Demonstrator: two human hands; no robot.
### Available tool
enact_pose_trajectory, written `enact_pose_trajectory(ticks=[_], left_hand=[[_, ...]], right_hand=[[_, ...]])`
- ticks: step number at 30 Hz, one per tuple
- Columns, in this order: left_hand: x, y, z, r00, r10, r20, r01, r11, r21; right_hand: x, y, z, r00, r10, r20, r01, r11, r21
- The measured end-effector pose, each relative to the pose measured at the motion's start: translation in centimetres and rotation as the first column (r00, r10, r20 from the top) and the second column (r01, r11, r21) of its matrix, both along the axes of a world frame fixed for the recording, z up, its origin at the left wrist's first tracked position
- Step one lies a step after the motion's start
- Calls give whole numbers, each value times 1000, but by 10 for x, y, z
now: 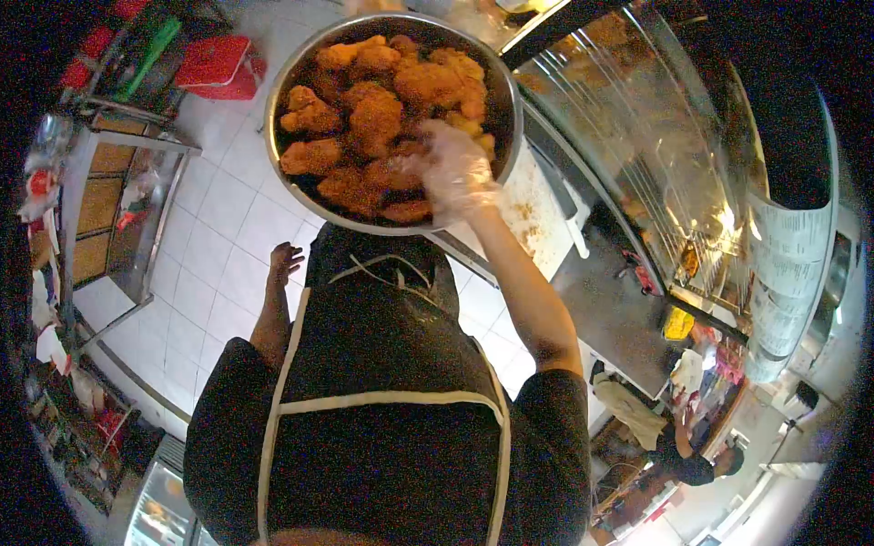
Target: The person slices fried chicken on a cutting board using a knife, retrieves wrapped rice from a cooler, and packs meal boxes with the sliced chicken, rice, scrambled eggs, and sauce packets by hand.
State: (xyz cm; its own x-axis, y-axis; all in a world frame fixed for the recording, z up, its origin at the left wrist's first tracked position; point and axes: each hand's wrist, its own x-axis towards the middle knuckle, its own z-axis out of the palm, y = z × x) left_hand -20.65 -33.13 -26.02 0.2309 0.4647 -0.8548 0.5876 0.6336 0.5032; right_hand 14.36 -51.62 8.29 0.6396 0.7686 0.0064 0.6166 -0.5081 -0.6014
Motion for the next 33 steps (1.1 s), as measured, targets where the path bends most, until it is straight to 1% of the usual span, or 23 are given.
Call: enact_pose_trajectory(ticks=[1,3,4,6,8,9,10,11,12,14,15,16,17,19,20,21,23,24,26,27,30,31,33], left_hand=[[1,3,2,997,54,47,-53,998,-28],[-1,12,-2,990,83,112,-86,996,19],[-3,10,-6,980,88,177,-100,993,61],[0,15,7,989,103,104,-110,993,54],[-7,12,6,987,140,74,-145,987,68],[-10,10,6,987,143,75,-148,987,67],[-12,7,5,993,116,15,-117,992,45],[-15,5,2,996,77,-46,-77,997,18],[-23,10,-12,998,-56,-16,54,994,-91],[-30,19,-20,999,-54,3,53,973,-223],[-14,17,9,999,-22,-34,18,992,-121],[-14,17,6,999,-25,-38,20,992,-125],[-14,20,-5,1000,21,8,-21,998,-59],[-10,26,-4,995,81,52,-83,996,37],[-9,28,-12,992,98,75,-100,995,27],[-5,30,-6,995,81,63,-82,996,19],[7,31,3,996,62,57,-63,998,15],[10,31,7,996,66,62,-67,998,14],[17,35,14,979,109,175,-111,994,0],[18,34,12,975,116,189,-125,991,38],[9,30,8,987,101,127,-109,993,56],[0,26,-7,984,121,130,-129,990,58],[-20,19,-29,988,131,86,-132,991,10]], right_hand=[[9,-10,-11,986,-43,-162,75,977,198],[29,-30,10,919,-120,-376,243,923,297],[35,-51,37,888,-200,-414,311,924,221],[54,-105,37,677,-535,-505,652,754,74],[87,-175,-35,544,-398,-739,777,573,262],[98,-203,-75,495,-416,-763,813,531,239],[105,-226,-126,529,-579,-621,799,587,133],[116,-250,-191,739,-673,43,652,698,-297],[113,-262,-229,782,-477,401,623,594,-508],[70,-211,-132,594,-597,539,767,622,-156],[72,-203,-112,572,-688,446,782,622,-43],[65,-197,-77,547,-765,339,803,594,47],[59,-174,-41,568,-821,56,820,571,45],[25,-110,14,808,-520,-278,584,767,266],[22,-94,2,943,-320,-88,331,924,189],[-7,-42,45,967,-234,-100,224,970,-95],[-11,-13,17,990,137,22,-138,990,12],[-9,-15,16,990,142,26,-142,990,10],[1,-14,20,865,476,-161,-501,840,-207],[-5,-9,35,874,347,-341,-456,828,-327],[-3,-23,19,865,384,-323,-466,855,-229],[-12,-19,25,932,309,-188,-357,871,-339],[-5,-33,0,956,258,-142,-286,924,-252]])
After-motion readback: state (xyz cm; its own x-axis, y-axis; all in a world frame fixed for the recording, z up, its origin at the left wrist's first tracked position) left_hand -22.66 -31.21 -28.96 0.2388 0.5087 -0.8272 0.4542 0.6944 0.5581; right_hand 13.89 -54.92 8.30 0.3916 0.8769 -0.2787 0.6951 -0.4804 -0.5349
